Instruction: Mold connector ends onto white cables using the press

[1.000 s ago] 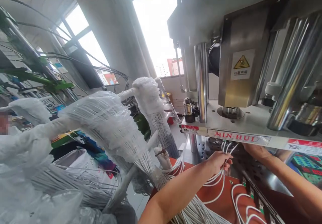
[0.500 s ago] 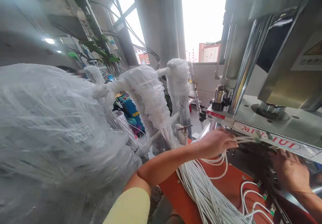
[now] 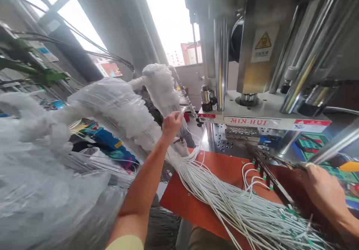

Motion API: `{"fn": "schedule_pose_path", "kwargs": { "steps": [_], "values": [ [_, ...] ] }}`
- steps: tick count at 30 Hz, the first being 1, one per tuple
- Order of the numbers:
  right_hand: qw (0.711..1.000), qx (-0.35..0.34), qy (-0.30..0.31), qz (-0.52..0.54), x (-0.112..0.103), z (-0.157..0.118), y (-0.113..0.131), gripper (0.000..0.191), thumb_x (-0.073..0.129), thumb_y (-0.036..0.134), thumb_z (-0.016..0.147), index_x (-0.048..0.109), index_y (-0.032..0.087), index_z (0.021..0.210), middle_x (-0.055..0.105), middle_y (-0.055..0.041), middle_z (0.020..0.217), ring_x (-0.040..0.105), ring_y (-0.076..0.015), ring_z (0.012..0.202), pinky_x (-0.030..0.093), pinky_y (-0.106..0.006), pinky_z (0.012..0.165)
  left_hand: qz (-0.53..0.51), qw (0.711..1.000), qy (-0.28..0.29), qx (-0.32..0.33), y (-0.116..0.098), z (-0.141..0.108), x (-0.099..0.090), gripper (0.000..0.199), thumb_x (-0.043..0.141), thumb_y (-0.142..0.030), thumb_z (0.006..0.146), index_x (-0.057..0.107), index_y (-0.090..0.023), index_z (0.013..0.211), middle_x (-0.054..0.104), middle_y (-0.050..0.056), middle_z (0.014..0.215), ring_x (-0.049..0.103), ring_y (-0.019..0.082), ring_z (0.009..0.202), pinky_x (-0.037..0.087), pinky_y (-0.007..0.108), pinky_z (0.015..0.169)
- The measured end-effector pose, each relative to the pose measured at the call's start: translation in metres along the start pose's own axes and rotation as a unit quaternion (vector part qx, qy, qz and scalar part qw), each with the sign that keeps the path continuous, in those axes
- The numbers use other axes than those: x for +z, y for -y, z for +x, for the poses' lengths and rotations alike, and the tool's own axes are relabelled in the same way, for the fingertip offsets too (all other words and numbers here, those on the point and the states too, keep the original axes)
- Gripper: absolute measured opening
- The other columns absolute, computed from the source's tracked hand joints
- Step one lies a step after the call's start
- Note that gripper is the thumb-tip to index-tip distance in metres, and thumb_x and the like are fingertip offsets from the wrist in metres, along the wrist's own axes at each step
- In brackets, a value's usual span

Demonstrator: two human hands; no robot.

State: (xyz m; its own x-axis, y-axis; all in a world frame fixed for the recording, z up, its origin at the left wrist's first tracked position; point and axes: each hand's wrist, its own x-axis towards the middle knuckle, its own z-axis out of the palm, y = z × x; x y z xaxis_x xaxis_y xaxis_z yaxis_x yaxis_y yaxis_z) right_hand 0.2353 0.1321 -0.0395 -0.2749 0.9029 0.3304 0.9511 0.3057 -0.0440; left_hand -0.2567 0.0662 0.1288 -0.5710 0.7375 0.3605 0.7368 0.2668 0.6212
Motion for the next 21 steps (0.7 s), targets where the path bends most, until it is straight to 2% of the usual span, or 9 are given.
{"fn": "schedule_pose_path", "kwargs": {
  "steps": [1, 2, 3, 6, 9, 11, 14, 17, 21],
  "values": [
    [1.0, 0.016, 0.004, -0.02, 0.002, -0.005, -0.003, 0.025, 0.024, 0.036, 0.094, 0.034, 0.027, 0.073, 0.059, -0.0099, 0.078, 0.058, -0.0293, 0.07, 0.038, -0.037, 0.059, -0.038, 0.993, -0.084, 0.078, -0.008, -0.018, -0.001, 0.022, 0.052, -0.034, 0.096, 0.065, -0.018, 0.104, 0.073, 0.004, 0.09, 0.068, 0.015, 0.074, 0.051, 0.024, 0.069],
    [0.999, 0.031, 0.01, -0.04, 0.004, -0.009, -0.006, 0.024, 0.025, 0.034, 0.095, 0.035, 0.026, 0.075, 0.059, -0.0095, 0.079, 0.059, -0.0288, 0.073, 0.038, -0.036, 0.061, -0.072, 0.978, -0.124, 0.154, -0.016, -0.038, -0.001, 0.023, 0.049, -0.034, 0.097, 0.063, -0.019, 0.108, 0.072, 0.002, 0.089, 0.067, 0.013, 0.072, 0.051, 0.024, 0.069],
    [0.997, 0.042, 0.019, -0.057, 0.006, -0.012, -0.008, 0.024, 0.026, 0.032, 0.097, 0.037, 0.025, 0.077, 0.059, -0.0092, 0.08, 0.059, -0.0285, 0.077, 0.037, -0.036, 0.062, -0.097, 0.96, -0.129, 0.227, -0.024, -0.059, 0.002, 0.021, 0.05, -0.031, 0.097, 0.063, -0.02, 0.109, 0.071, 0.001, 0.084, 0.065, 0.012, 0.069, 0.051, 0.023, 0.068],
    [0.994, 0.051, 0.054, -0.086, 0.011, -0.017, -0.009, 0.021, 0.032, 0.029, 0.099, 0.044, 0.022, 0.083, 0.059, -0.0092, 0.084, 0.059, -0.0274, 0.085, 0.034, -0.035, 0.064, -0.081, 0.89, 0.062, 0.444, -0.049, -0.115, 0.033, 0.016, 0.055, -0.022, 0.094, 0.065, -0.023, 0.106, 0.072, 0.0, 0.084, 0.064, 0.014, 0.077, 0.052, 0.025, 0.075],
    [0.994, 0.045, 0.066, -0.074, 0.013, -0.017, -0.003, 0.022, 0.034, 0.03, 0.101, 0.049, 0.019, 0.089, 0.06, -0.0095, 0.088, 0.057, -0.0257, 0.086, 0.031, -0.035, 0.063, -0.06, 0.861, 0.212, 0.459, -0.069, -0.139, 0.094, 0.018, 0.056, -0.023, 0.094, 0.065, -0.022, 0.11, 0.072, 0.002, 0.099, 0.062, 0.017, 0.096, 0.054, 0.029, 0.083],
    [0.996, 0.031, 0.059, -0.063, 0.016, -0.014, 0.002, 0.021, 0.036, 0.029, 0.101, 0.052, 0.019, 0.091, 0.06, -0.01, 0.09, 0.055, -0.026, 0.087, 0.03, -0.034, 0.063, -0.049, 0.845, 0.283, 0.451, -0.079, -0.135, 0.137, 0.024, 0.06, -0.022, 0.092, 0.062, -0.021, 0.116, 0.07, 0.003, 0.111, 0.059, 0.019, 0.108, 0.053, 0.032, 0.093],
    [0.997, 0.004, 0.056, -0.056, 0.02, -0.007, 0.006, 0.015, 0.042, 0.025, 0.097, 0.054, 0.018, 0.091, 0.06, -0.0107, 0.095, 0.051, -0.028, 0.093, 0.03, -0.034, 0.065, -0.024, 0.794, 0.354, 0.493, -0.086, -0.118, 0.188, 0.039, 0.067, -0.019, 0.086, 0.059, -0.018, 0.124, 0.064, 0.006, 0.125, 0.05, 0.02, 0.123, 0.045, 0.035, 0.107],
    [0.996, -0.008, 0.074, -0.048, 0.02, 0.002, 0.006, 0.011, 0.047, 0.024, 0.095, 0.056, 0.018, 0.093, 0.061, -0.0099, 0.095, 0.051, -0.0276, 0.093, 0.033, -0.034, 0.066, 0.025, 0.762, 0.387, 0.518, -0.087, -0.106, 0.215, 0.041, 0.07, -0.019, 0.082, 0.06, -0.016, 0.121, 0.062, 0.007, 0.125, 0.05, 0.022, 0.122, 0.043, 0.036, 0.108],
    [0.997, 0.003, 0.072, -0.031, 0.006, 0.0, 0.018, 0.019, 0.047, 0.032, 0.093, 0.059, 0.018, 0.099, 0.061, -0.0129, 0.1, 0.053, -0.031, 0.096, 0.038, -0.037, 0.067, 0.05, 0.768, 0.372, 0.52, -0.085, -0.104, 0.225, 0.038, 0.071, -0.021, 0.082, 0.061, -0.017, 0.118, 0.062, 0.007, 0.122, 0.05, 0.024, 0.119, 0.044, 0.038, 0.106]
  ]
}}
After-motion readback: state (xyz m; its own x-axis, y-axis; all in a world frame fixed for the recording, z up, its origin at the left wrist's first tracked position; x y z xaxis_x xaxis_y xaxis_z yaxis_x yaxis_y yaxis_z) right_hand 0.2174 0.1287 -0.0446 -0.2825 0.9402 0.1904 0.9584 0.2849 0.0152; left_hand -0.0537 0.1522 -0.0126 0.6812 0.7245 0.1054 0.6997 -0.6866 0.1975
